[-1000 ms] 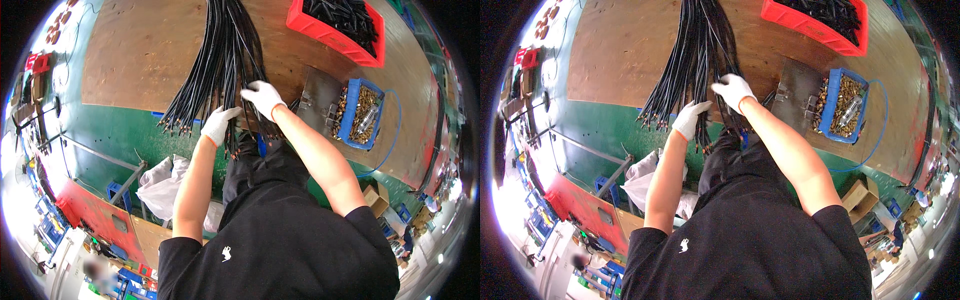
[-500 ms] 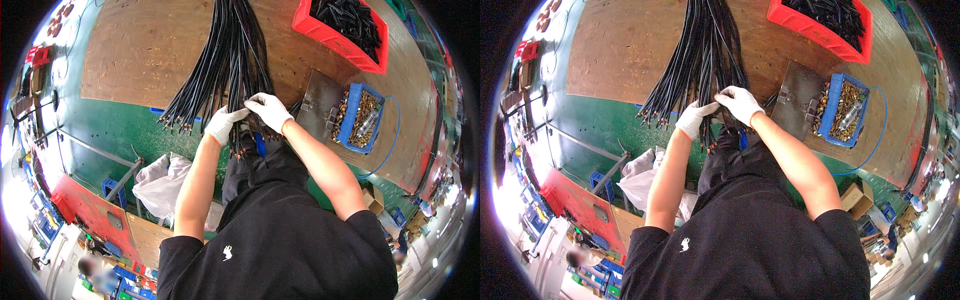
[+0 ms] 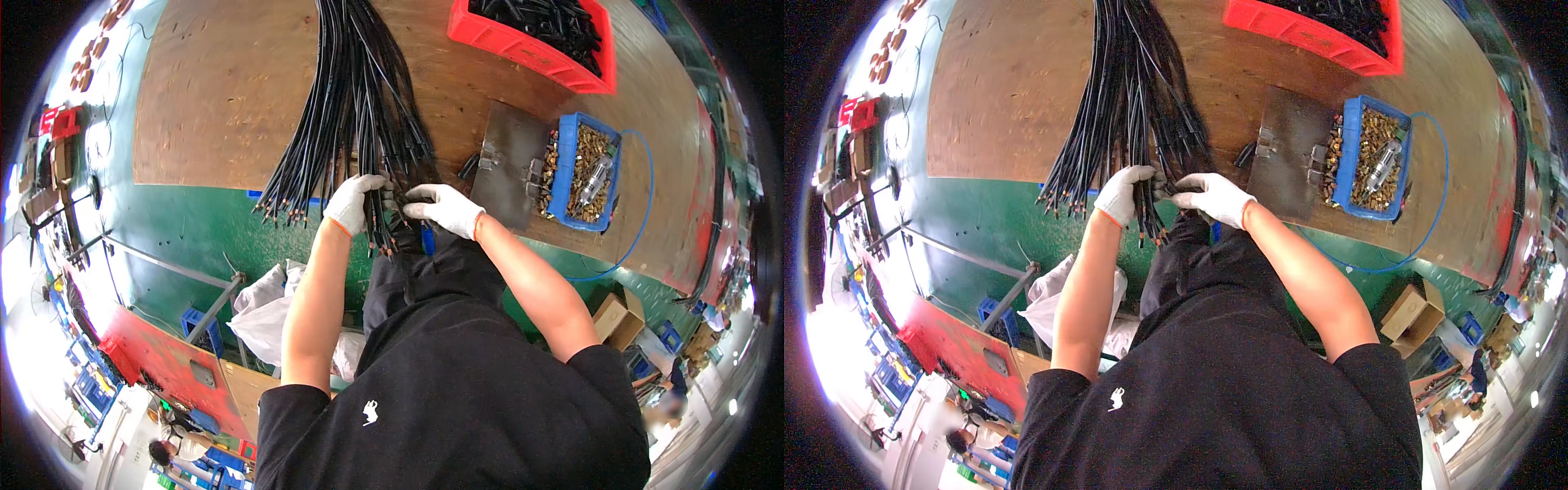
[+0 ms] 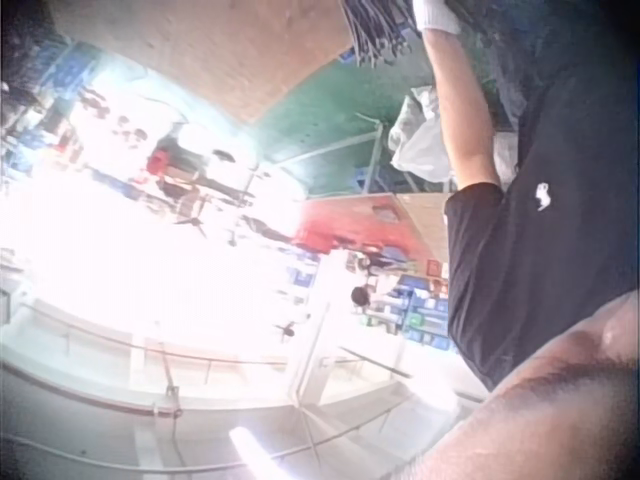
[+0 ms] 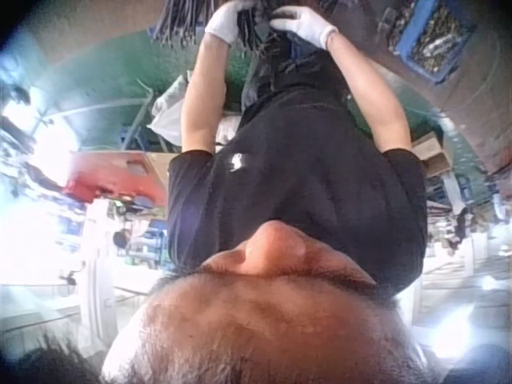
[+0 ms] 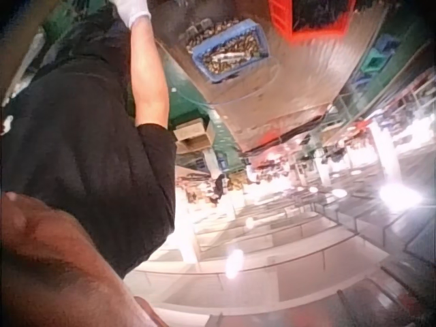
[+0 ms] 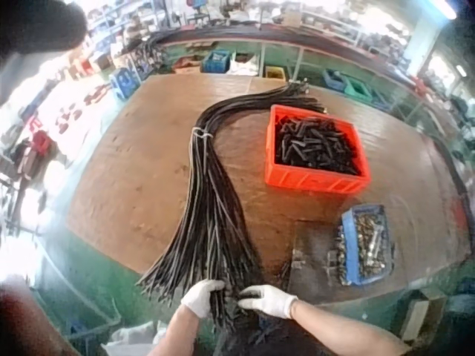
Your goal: Assemble black cables by sliding plastic sleeves onto wires and attaching connector pins.
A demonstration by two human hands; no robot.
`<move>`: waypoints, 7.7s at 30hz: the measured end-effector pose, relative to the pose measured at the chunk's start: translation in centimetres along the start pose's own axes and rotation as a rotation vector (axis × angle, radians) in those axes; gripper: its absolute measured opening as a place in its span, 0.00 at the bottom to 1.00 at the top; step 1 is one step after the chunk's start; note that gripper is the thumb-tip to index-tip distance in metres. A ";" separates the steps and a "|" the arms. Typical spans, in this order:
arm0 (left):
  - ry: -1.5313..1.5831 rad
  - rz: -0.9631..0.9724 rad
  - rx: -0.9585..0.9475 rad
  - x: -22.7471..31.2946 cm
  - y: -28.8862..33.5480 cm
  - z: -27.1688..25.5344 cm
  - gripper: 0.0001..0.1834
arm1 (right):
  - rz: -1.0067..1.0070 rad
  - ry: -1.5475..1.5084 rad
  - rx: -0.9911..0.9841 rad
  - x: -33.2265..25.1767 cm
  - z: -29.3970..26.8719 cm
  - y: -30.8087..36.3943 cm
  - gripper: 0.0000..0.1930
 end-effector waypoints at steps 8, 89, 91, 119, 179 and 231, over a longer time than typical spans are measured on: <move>-0.182 0.070 0.062 0.6 1.1 1.4 0.14 | -0.008 0.087 0.047 3.8 -3.0 5.2 0.27; 0.110 -0.066 -0.054 -1.5 -1.5 -0.1 0.08 | 0.080 -0.614 0.238 -0.2 -2.7 -1.9 0.22; 0.076 -0.044 -0.049 -1.5 -1.7 -0.3 0.08 | 0.081 -0.472 0.239 0.2 -2.9 -0.6 0.22; -0.012 -0.082 -0.028 -1.8 -2.6 -0.3 0.12 | 0.026 -0.010 0.089 3.3 -0.9 5.2 0.23; -0.124 0.074 0.111 1.0 0.6 -2.8 0.11 | 0.108 -0.678 0.489 -6.4 0.0 -10.7 0.22; -0.106 0.155 0.089 0.2 -0.4 0.0 0.06 | -0.115 0.354 0.030 1.7 0.5 4.2 0.32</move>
Point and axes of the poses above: each hand's wrist, its own y-axis away from the middle knuckle, its own z-axis out of the palm, x = y × z, the point moved 7 cm from there along -y, towards the middle knuckle, and after that the axes turned 14 degrees about x, right-handed, at the moved point
